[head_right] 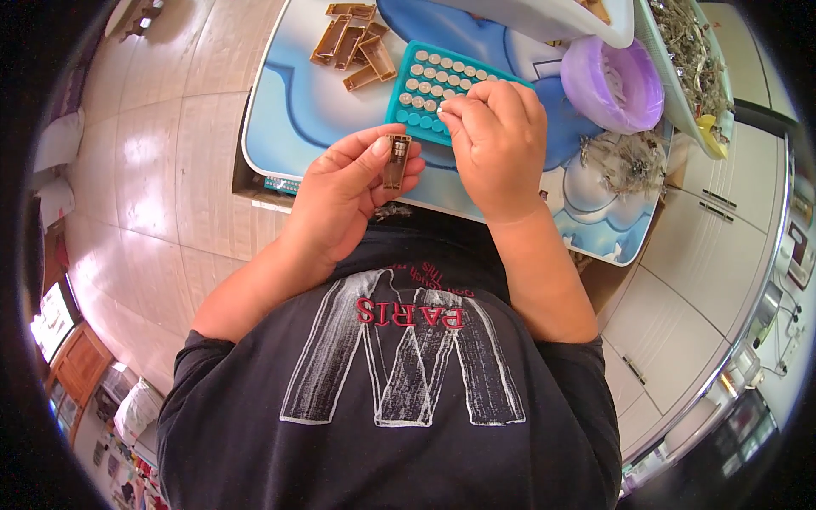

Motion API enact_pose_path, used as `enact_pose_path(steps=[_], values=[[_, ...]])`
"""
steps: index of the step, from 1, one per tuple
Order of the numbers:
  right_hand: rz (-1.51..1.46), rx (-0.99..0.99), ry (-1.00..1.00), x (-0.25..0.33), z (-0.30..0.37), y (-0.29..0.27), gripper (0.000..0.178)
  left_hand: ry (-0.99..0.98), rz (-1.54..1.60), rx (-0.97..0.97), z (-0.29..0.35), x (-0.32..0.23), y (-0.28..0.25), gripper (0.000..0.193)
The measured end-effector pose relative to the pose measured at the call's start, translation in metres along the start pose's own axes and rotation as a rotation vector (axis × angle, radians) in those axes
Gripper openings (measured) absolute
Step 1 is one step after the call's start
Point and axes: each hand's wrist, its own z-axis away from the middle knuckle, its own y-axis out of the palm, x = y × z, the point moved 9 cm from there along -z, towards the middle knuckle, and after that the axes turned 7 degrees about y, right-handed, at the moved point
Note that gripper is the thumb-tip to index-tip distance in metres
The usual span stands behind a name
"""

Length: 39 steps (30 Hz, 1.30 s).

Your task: The person assembles small white components into brown plastic housings and a blue tray by hand.

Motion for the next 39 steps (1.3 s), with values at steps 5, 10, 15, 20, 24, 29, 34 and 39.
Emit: enact_pose_path(steps=[5, 10, 15, 20, 24, 29, 34, 39], values=[[-0.177, 0.015, 0.016, 0.017, 0.002, -0.008, 0.016, 0.007, 0.011, 0.001, -0.001, 0.000, -0.002, 0.029], [-0.220, 0.040, -0.032, 0.031, 0.007, -0.003, 0.017, 0.003, 0.062, 0.030, -0.002, 0.005, -0.002, 0.027], [-0.213, 0.074, -0.036, 0.035, 0.008, 0.002, 0.017, 0.014, 0.051, 0.007, -0.001, 0.007, -0.004, 0.026], [-0.222, 0.093, -0.021, 0.037, 0.011, 0.008, 0.015, 0.045, 0.064, 0.012, 0.000, 0.005, -0.005, 0.025], [-0.284, 0.177, -0.041, 0.037, 0.005, 0.010, 0.012, 0.049, 0.025, 0.002, 0.003, -0.002, -0.005, 0.024], [-0.105, 0.058, -0.113, 0.032, -0.033, 0.019, 0.021, 0.038, 0.004, 0.018, 0.002, -0.002, -0.014, 0.027], [0.163, 0.177, -0.093, 0.033, -0.054, 0.057, 0.035, 0.030, 0.002, 0.022, 0.003, -0.003, -0.013, 0.025], [0.175, 0.199, -0.073, 0.035, -0.063, 0.058, 0.034, 0.074, 0.015, 0.020, 0.004, -0.007, -0.009, 0.024]])
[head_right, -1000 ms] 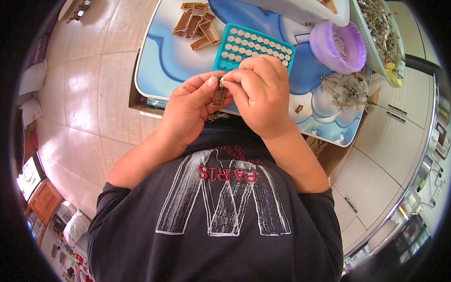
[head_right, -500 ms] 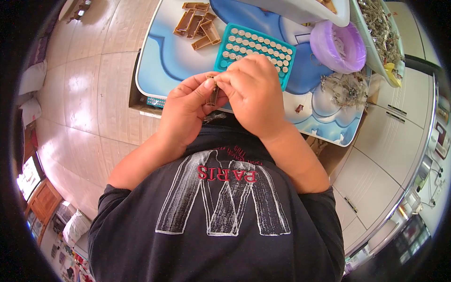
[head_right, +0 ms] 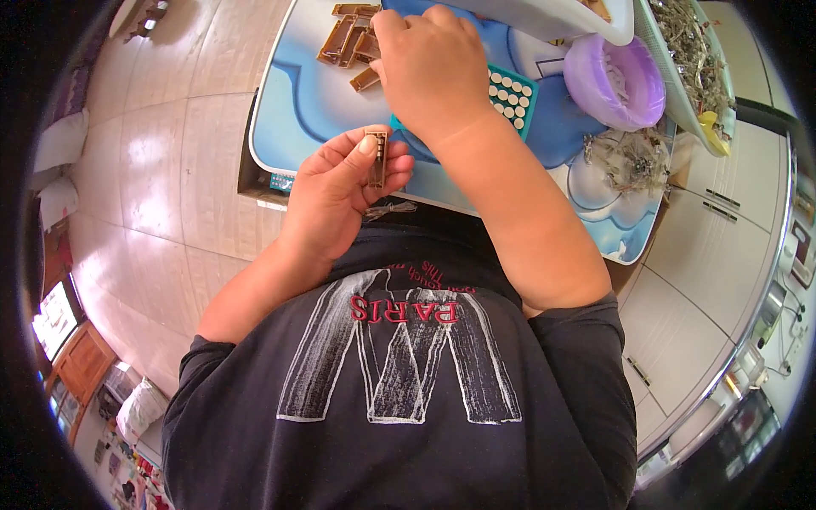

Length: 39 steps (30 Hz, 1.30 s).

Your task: The person assembles small white components into brown plastic housings and a blue tray by hand.

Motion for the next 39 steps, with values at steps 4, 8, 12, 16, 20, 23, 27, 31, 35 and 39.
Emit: enact_pose_path(steps=[4, 8, 12, 16, 20, 23, 27, 31, 35, 39], values=[[-0.134, -0.118, 0.177, -0.008, 0.002, -0.038, 0.033, 0.019, 0.003, -0.019, 0.000, 0.000, -0.003, 0.024], [-0.664, -0.096, 0.512, -0.074, 0.057, -0.044, 0.032, -0.005, -0.027, 0.000, 0.003, 0.000, 0.001, 0.024], [-0.950, -0.226, 0.599, -0.125, 0.118, -0.063, 0.032, -0.061, -0.060, 0.028, 0.005, 0.004, 0.011, 0.022], [-0.997, -0.059, 0.792, -0.146, 0.160, -0.048, 0.033, -0.131, -0.070, 0.088, 0.008, 0.011, 0.027, 0.019], [-0.974, 0.026, 0.874, -0.139, 0.163, -0.039, 0.024, -0.205, -0.095, 0.116, 0.009, 0.025, 0.037, 0.019], [-0.891, -0.014, 0.873, -0.145, 0.157, -0.035, 0.017, -0.214, -0.137, 0.147, 0.009, 0.030, 0.039, 0.022], [-0.426, 0.048, 0.705, -0.140, 0.145, -0.040, 0.020, -0.219, -0.141, 0.138, 0.011, 0.030, 0.041, 0.023], [-0.325, -0.014, 0.644, -0.138, 0.147, -0.053, 0.028, -0.218, -0.138, 0.136, 0.010, 0.031, 0.041, 0.024], [-0.170, 0.053, 0.415, -0.119, 0.138, -0.073, 0.038, -0.226, -0.134, 0.134, 0.009, 0.032, 0.040, 0.025], [-0.178, 0.274, 0.302, -0.117, 0.142, -0.060, 0.053, -0.226, -0.138, 0.145, 0.011, 0.032, 0.043, 0.028]])
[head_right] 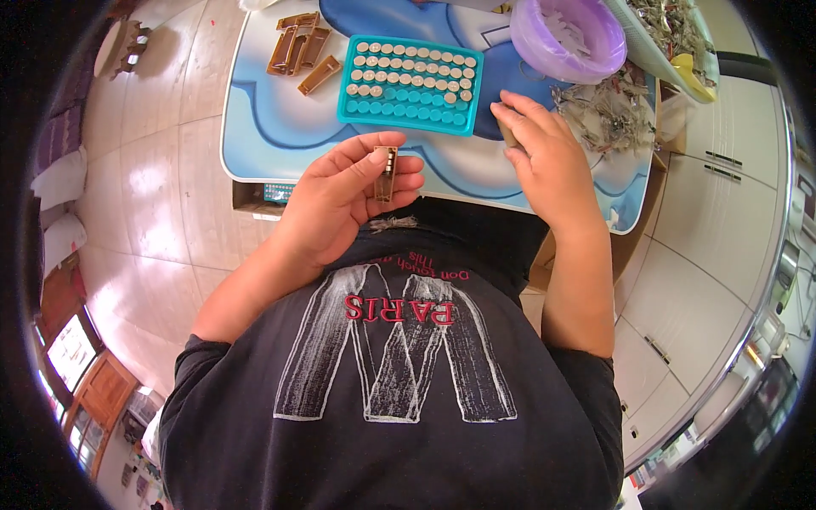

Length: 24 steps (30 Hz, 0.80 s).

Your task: The person assembles small white components into brown plastic housings and a blue tray by hand.

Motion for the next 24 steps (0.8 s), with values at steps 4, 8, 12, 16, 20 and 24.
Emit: enact_pose_path(steps=[4, 8, 12, 16, 20, 24], values=[[-0.097, 0.099, 0.195, -0.010, 0.000, 0.006, 0.055, -0.003, -0.025, -0.008, 0.001, -0.001, 0.001, 0.031], [-0.242, 0.050, 0.232, -0.002, 0.006, 0.001, 0.056, -0.013, 0.023, -0.014, 0.001, 0.001, -0.002, 0.032], [-0.346, -0.122, 0.161, 0.015, 0.014, -0.015, 0.059, -0.029, 0.097, 0.012, 0.000, 0.002, -0.002, 0.033], [-0.435, -0.155, 0.143, 0.042, 0.021, -0.014, 0.060, -0.050, 0.122, 0.050, -0.001, 0.007, 0.000, 0.032], [-0.443, -0.070, -0.043, 0.083, 0.020, -0.001, 0.064, -0.063, 0.155, 0.099, -0.003, 0.014, 0.000, 0.032], [-0.492, -0.064, -0.082, 0.089, 0.019, 0.005, 0.065, -0.088, 0.215, 0.158, -0.002, 0.014, 0.008, 0.033]])
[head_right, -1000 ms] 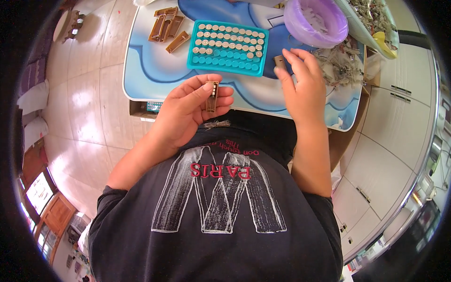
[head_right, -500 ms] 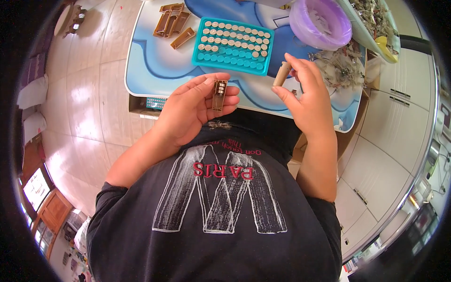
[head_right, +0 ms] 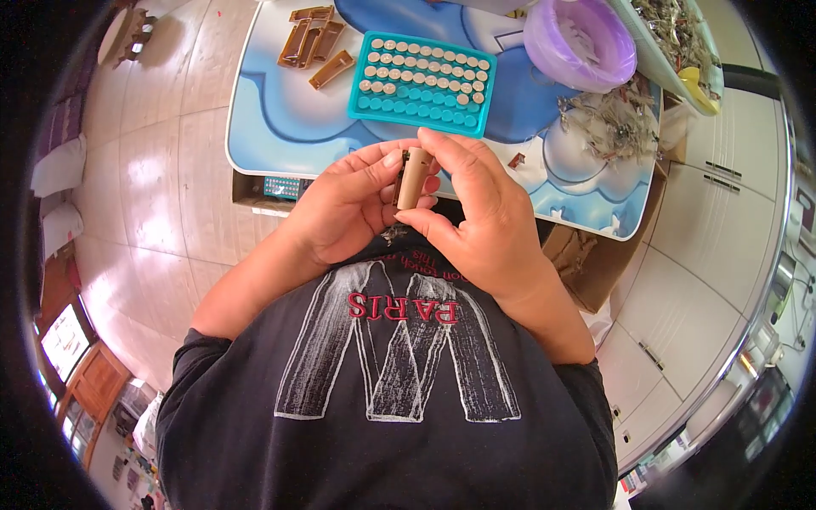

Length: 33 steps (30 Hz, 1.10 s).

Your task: The person assembles small white components into brown plastic housings and a blue tray by hand.

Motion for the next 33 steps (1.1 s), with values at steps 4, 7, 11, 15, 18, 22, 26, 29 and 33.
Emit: enact_pose_path(steps=[4, 7, 11, 15, 18, 22, 26, 29, 33], values=[[-0.034, -0.026, -0.032, 0.000, 0.000, 0.000, 0.066, -0.003, 0.062, 0.036, 0.000, 0.000, 0.001, 0.031], [-0.011, -0.016, -0.038, 0.003, -0.001, 0.001, 0.066, -0.008, 0.076, 0.066, -0.001, 0.001, 0.002, 0.031], [0.052, -0.007, -0.071, 0.007, -0.003, 0.002, 0.065, -0.015, 0.064, 0.044, -0.001, 0.000, 0.004, 0.031], [0.111, -0.037, -0.099, 0.004, -0.002, 0.003, 0.066, 0.023, -0.066, -0.001, 0.001, -0.003, 0.007, 0.032], [0.115, -0.021, -0.083, 0.002, -0.004, 0.004, 0.063, 0.087, -0.240, 0.020, 0.003, -0.012, 0.014, 0.037], [-0.106, -0.001, 0.054, -0.015, -0.006, -0.002, 0.043, 0.324, -0.636, 0.117, 0.006, -0.020, 0.018, 0.049], [-0.210, 0.029, 0.113, -0.027, -0.002, -0.001, 0.028, 0.415, -0.839, 0.101, 0.010, -0.025, 0.019, 0.041], [-0.639, -0.061, 0.248, -0.048, 0.004, -0.003, 0.026, 0.337, -0.820, 0.036, 0.010, -0.028, 0.013, 0.026], [-0.731, -0.105, 0.207, -0.042, 0.003, 0.000, 0.024, 0.395, -0.755, -0.020, 0.013, -0.030, 0.013, 0.016]])
